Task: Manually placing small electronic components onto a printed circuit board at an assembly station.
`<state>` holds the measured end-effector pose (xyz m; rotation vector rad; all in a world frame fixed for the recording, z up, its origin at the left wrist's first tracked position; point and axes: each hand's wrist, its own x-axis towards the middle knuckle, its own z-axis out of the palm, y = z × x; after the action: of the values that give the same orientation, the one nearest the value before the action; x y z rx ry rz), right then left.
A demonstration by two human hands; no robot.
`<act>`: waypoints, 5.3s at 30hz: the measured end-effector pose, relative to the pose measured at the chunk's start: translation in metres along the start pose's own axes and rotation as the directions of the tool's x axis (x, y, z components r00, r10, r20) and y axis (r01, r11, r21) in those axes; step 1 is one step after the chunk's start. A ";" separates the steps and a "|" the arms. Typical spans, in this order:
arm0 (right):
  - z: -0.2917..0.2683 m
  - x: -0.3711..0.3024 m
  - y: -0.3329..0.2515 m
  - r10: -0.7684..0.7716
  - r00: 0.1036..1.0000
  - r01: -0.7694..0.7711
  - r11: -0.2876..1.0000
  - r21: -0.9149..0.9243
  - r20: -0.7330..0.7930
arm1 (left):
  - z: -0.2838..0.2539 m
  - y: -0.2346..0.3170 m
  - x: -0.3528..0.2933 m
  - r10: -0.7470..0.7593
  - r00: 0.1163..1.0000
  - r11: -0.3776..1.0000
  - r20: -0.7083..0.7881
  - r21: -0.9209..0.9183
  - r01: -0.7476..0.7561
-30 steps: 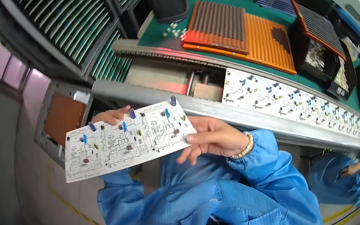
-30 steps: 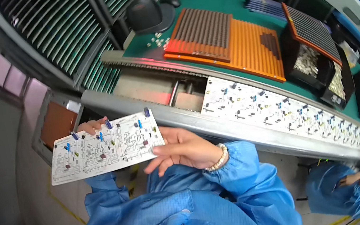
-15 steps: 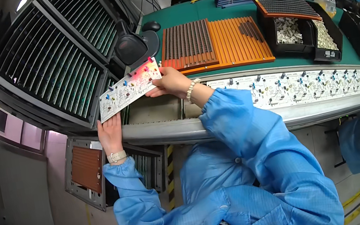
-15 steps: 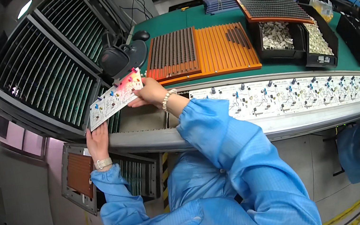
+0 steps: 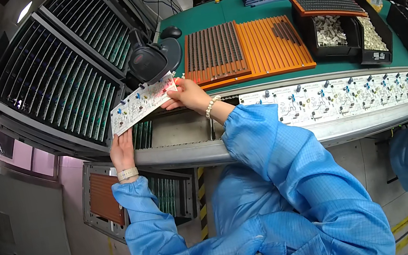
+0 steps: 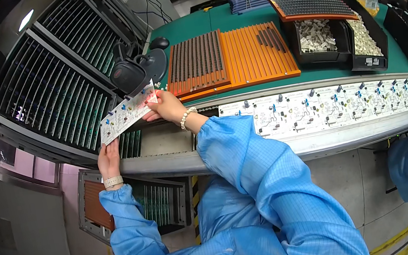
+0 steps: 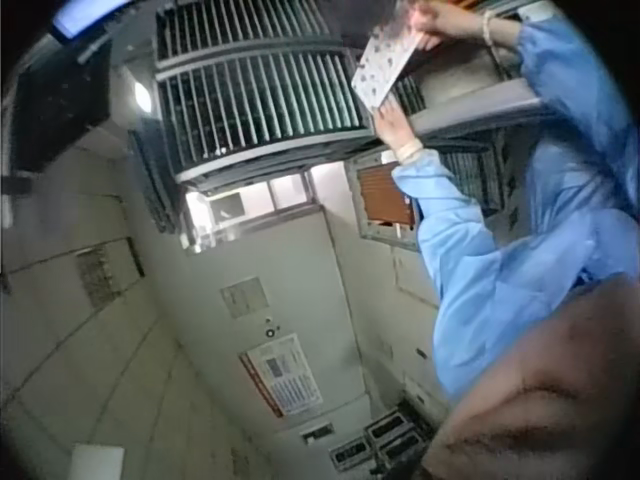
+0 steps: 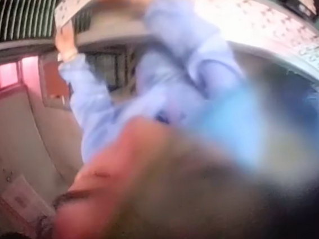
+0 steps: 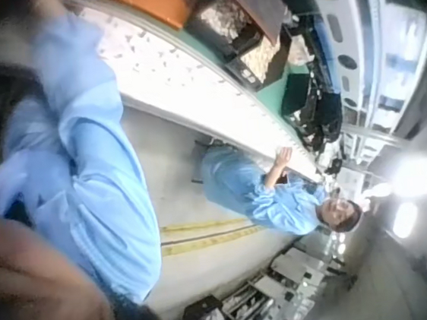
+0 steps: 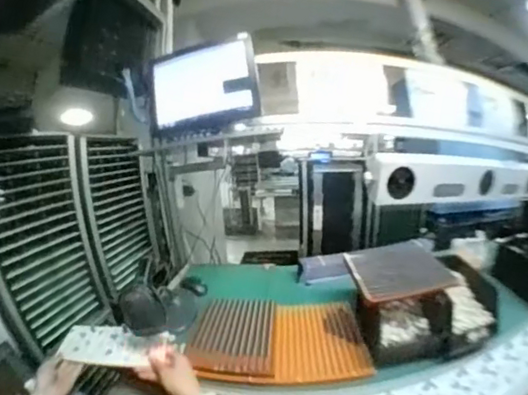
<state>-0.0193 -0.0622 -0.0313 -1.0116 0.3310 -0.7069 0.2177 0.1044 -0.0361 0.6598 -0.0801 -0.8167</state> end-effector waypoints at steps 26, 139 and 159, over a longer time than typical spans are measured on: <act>-0.018 -0.024 -0.030 -0.376 0.765 0.363 0.922 -0.132 -0.523 | 0.059 -0.052 -0.007 -0.116 0.974 0.961 0.194 0.268 0.061; -0.211 -0.115 -0.130 -0.541 0.833 -0.348 -0.353 -0.868 -0.114 | 0.119 -0.112 -0.057 -0.193 0.527 -0.302 0.827 0.461 -0.834; -0.203 -0.124 -0.133 -0.479 0.851 -0.390 -0.297 -0.872 -0.218 | 0.160 -0.164 -0.027 -0.441 0.312 -0.219 0.842 0.236 -0.947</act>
<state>-0.2752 -0.1558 -0.0273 -2.5700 1.7211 -0.6679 0.0424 -0.0408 0.0028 1.4752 -2.2559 0.0055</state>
